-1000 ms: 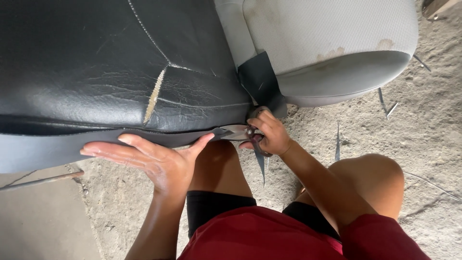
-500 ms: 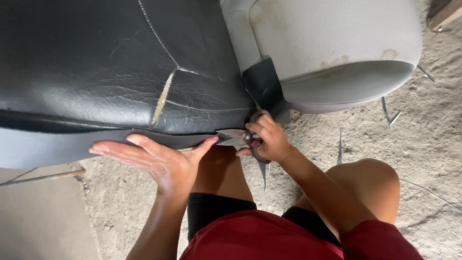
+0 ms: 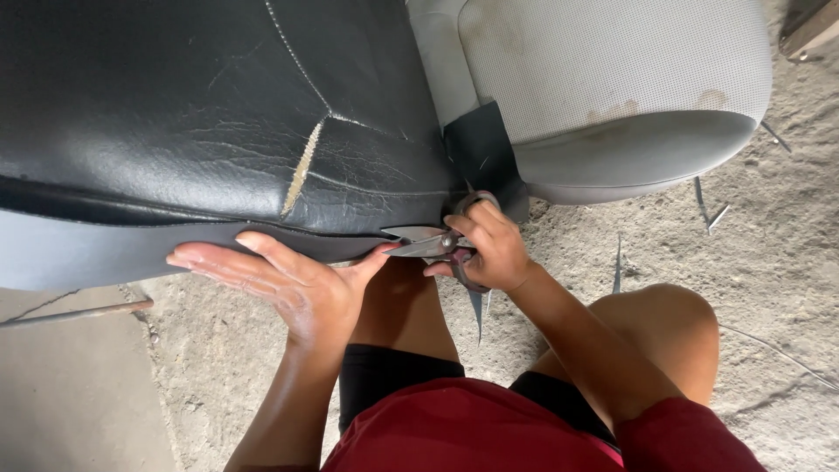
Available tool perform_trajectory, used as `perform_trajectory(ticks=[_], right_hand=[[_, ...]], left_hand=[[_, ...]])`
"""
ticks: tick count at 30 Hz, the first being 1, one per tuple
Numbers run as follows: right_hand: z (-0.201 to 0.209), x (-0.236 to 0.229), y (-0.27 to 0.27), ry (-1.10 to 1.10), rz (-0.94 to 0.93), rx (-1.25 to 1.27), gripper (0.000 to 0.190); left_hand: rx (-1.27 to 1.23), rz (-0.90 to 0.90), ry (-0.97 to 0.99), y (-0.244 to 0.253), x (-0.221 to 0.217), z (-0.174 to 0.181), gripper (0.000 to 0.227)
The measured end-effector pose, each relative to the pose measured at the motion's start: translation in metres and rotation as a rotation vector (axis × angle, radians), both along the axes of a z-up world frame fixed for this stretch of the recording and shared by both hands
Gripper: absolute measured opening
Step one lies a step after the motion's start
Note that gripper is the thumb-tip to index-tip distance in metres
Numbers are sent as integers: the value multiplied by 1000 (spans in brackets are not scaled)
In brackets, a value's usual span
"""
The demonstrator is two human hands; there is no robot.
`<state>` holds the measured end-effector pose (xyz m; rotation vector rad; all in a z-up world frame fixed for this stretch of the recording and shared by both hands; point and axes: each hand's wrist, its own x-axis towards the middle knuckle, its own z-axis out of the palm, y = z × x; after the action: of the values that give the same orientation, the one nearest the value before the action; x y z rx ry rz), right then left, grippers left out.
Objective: Trimming excess vinyl from a motorcycle seat and cutting out a new upholstery panel from a roll of material using scissors.
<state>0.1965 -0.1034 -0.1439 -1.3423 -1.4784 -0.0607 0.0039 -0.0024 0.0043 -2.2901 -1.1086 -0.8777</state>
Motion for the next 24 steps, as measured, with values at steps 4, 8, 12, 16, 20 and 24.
perform_trajectory(ticks=[4, 8, 12, 16, 20, 24], right_hand=[[8, -2, 3, 29, -3, 56, 77], [6, -1, 4, 1, 14, 129, 69], [6, -5, 7, -37, -47, 81, 79], [19, -10, 6, -16, -45, 80, 80], [17, -13, 7, -25, -73, 73, 82], [21, -13, 6, -39, -77, 54, 80]], left_hand=[[-1, -9, 11, -2, 0, 3, 137], [-12, -1, 18, -2, -1, 2, 140], [-6, 8, 17, -2, -1, 0, 142], [14, 5, 12, -4, 2, 2, 138], [8, -18, 20, -4, 1, 3, 134], [29, -9, 22, -5, 2, 2, 130]])
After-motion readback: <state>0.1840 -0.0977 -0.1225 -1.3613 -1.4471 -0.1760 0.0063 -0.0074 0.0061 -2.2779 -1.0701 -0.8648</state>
